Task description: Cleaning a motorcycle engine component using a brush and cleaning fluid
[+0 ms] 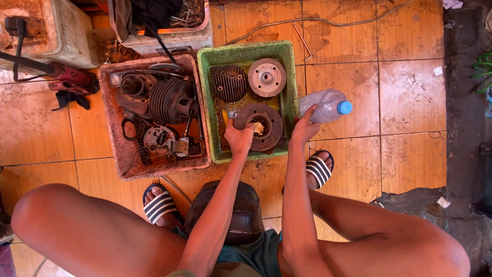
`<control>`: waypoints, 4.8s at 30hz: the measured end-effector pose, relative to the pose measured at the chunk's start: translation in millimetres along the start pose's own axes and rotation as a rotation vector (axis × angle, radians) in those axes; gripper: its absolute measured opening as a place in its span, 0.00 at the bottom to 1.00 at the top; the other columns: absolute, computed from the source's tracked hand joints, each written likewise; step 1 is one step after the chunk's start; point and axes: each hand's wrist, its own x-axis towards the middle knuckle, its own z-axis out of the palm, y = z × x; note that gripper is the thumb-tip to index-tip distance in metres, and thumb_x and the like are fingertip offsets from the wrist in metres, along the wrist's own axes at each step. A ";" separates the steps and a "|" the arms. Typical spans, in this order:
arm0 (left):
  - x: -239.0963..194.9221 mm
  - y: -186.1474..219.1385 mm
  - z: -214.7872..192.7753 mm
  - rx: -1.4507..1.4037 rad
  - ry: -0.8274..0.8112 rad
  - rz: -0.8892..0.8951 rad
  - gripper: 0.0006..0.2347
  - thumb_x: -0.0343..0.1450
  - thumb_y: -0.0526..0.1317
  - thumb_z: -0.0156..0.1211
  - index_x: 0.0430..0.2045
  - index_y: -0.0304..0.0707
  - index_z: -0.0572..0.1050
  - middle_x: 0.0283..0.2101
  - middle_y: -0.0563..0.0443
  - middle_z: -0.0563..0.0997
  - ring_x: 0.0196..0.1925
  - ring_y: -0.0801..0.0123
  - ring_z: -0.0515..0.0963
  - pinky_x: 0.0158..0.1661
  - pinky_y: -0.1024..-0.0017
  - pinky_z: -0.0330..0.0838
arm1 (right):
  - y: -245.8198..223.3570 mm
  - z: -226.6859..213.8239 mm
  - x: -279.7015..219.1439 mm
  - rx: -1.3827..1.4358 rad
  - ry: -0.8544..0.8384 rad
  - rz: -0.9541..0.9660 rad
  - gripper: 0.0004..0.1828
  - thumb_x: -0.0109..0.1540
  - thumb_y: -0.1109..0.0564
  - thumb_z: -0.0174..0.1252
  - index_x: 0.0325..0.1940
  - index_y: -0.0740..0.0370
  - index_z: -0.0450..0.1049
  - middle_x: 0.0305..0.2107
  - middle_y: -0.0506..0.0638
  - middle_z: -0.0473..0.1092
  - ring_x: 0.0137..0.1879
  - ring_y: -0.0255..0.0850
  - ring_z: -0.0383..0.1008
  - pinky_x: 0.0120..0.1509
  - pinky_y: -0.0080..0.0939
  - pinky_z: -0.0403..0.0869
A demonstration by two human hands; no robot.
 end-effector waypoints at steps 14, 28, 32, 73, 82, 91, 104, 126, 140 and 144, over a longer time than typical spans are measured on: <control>-5.6 12.9 -3.1 0.034 -0.088 0.043 0.18 0.58 0.41 0.64 0.39 0.33 0.73 0.38 0.31 0.75 0.35 0.54 0.76 0.29 0.51 0.62 | 5.2 -36.9 -55.3 -0.271 -0.116 -0.075 0.29 0.71 0.39 0.55 0.56 0.69 0.64 0.49 0.64 0.59 0.58 0.60 0.70 0.62 0.58 0.72; -6.3 44.7 13.3 0.090 -0.082 0.110 0.16 0.53 0.42 0.67 0.31 0.37 0.77 0.31 0.37 0.78 0.36 0.52 0.81 0.31 0.56 0.70 | -81.4 -40.9 -69.5 -0.319 -0.691 0.125 0.46 0.61 0.33 0.66 0.70 0.68 0.64 0.60 0.69 0.66 0.69 0.63 0.65 0.70 0.67 0.67; -17.4 51.2 22.6 0.077 -0.129 0.139 0.17 0.54 0.41 0.66 0.34 0.36 0.77 0.33 0.33 0.78 0.37 0.47 0.81 0.34 0.54 0.70 | -61.7 -40.1 -53.5 -0.255 -0.595 0.023 0.34 0.60 0.36 0.69 0.60 0.62 0.77 0.47 0.63 0.74 0.57 0.54 0.74 0.54 0.60 0.73; 24.8 5.5 -17.1 -0.078 -0.011 0.014 0.18 0.51 0.40 0.66 0.33 0.34 0.76 0.31 0.40 0.73 0.33 0.61 0.72 0.28 0.56 0.67 | -49.5 -29.8 -32.6 -0.406 -1.069 0.092 0.31 0.71 0.51 0.34 0.77 0.65 0.58 0.72 0.69 0.54 0.77 0.65 0.52 0.80 0.66 0.52; -6.2 47.8 -27.2 -0.034 0.045 0.055 0.14 0.50 0.37 0.66 0.28 0.35 0.77 0.27 0.41 0.75 0.31 0.62 0.74 0.26 0.63 0.66 | -24.7 -38.1 -7.9 -0.435 -1.289 0.033 0.32 0.66 0.64 0.45 0.74 0.45 0.66 0.73 0.51 0.55 0.80 0.57 0.46 0.82 0.64 0.48; -9.7 78.5 -60.0 0.100 0.199 0.647 0.15 0.54 0.27 0.65 0.33 0.28 0.72 0.52 0.31 0.74 0.56 0.27 0.71 0.39 0.42 0.74 | -14.3 -17.0 -43.9 -0.826 -1.197 -0.393 0.53 0.48 0.43 0.78 0.75 0.42 0.62 0.65 0.65 0.56 0.72 0.73 0.56 0.71 0.73 0.67; 20.2 57.7 -70.9 0.102 0.249 0.682 0.18 0.51 0.28 0.68 0.32 0.33 0.72 0.57 0.41 0.75 0.61 0.35 0.69 0.41 0.43 0.75 | 21.1 16.0 -52.3 -1.020 -1.085 -0.513 0.49 0.48 0.53 0.79 0.68 0.61 0.61 0.60 0.64 0.54 0.58 0.69 0.73 0.61 0.63 0.80; 15.1 62.9 -70.1 -0.094 0.264 0.577 0.20 0.51 0.29 0.70 0.37 0.36 0.76 0.56 0.43 0.79 0.55 0.42 0.76 0.38 0.55 0.75 | -93.1 -0.9 -127.7 -0.176 -1.003 0.182 0.49 0.67 0.22 0.36 0.79 0.59 0.52 0.76 0.66 0.42 0.82 0.64 0.33 0.84 0.65 0.40; 63.8 -14.9 -20.9 -0.248 0.098 0.035 0.16 0.48 0.34 0.68 0.26 0.41 0.71 0.28 0.45 0.72 0.26 0.65 0.68 0.25 0.56 0.52 | -70.5 -17.7 -112.1 -0.375 -0.945 0.050 0.51 0.61 0.29 0.65 0.75 0.65 0.59 0.63 0.69 0.63 0.69 0.69 0.62 0.69 0.75 0.67; 74.6 -36.3 -7.8 -0.265 0.037 -0.012 0.21 0.49 0.34 0.68 0.35 0.32 0.74 0.32 0.45 0.69 0.35 0.66 0.67 0.30 0.58 0.64 | -57.4 -25.1 -111.0 -0.396 -0.892 0.049 0.53 0.62 0.30 0.64 0.75 0.70 0.55 0.62 0.74 0.61 0.67 0.71 0.64 0.63 0.77 0.72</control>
